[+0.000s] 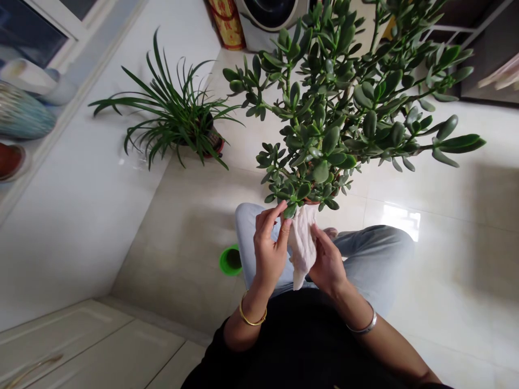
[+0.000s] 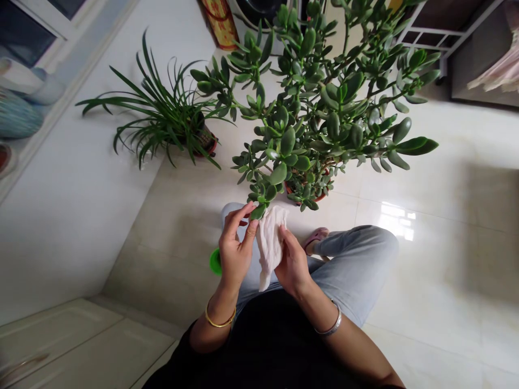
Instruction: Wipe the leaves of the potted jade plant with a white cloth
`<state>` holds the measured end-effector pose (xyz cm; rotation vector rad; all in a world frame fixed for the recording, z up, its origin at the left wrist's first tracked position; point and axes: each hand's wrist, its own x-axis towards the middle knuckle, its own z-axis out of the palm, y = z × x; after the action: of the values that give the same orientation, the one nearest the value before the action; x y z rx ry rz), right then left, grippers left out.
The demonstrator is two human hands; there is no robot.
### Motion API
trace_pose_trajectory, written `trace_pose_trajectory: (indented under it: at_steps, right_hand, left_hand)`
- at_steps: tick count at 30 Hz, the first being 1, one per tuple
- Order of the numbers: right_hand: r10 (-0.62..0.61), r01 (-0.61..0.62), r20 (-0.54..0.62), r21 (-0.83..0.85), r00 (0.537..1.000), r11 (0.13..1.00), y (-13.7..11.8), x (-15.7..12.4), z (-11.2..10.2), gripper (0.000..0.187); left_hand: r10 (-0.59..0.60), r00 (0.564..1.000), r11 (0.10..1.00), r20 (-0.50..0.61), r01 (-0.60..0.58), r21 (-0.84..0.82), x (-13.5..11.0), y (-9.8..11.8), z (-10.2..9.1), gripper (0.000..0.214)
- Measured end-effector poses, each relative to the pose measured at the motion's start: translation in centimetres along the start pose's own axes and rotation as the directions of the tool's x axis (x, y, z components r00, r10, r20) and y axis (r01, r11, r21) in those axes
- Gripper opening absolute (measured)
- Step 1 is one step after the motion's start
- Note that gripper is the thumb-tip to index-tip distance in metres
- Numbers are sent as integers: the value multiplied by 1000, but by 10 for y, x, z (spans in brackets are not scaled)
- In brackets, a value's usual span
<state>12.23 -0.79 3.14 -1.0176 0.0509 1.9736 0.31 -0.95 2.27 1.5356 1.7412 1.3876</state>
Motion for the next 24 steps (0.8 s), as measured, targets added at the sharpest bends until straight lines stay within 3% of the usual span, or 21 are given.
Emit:
trace_pose_trajectory:
  at_steps: [6, 12, 16, 21, 24]
  right_hand:
    - [-103, 103, -34, -10, 994, 995, -8, 10, -1, 17]
    - [-96, 97, -48, 24, 994, 995, -14, 13, 0, 28]
    - [-121, 123, -49, 43, 992, 992, -16, 12, 2, 23]
    - [-66, 67, -44, 34, 997, 997, -15, 7, 1, 21]
    - [-63, 65, -61, 30, 996, 997, -11, 1, 1, 8]
  left_hand:
    - [-5, 1000, 1000, -11, 5, -23, -1, 0, 1, 34]
    - [-15, 1000, 999, -11, 15, -40, -1, -2, 2, 34]
    - [-25, 1000, 998, -8, 24, -62, -2, -3, 3, 34]
    - [-33, 999, 996, -3, 33, -79, -1, -3, 5, 33]
    - [-12, 1000, 998, 2, 13, -56, 1, -1, 4, 32]
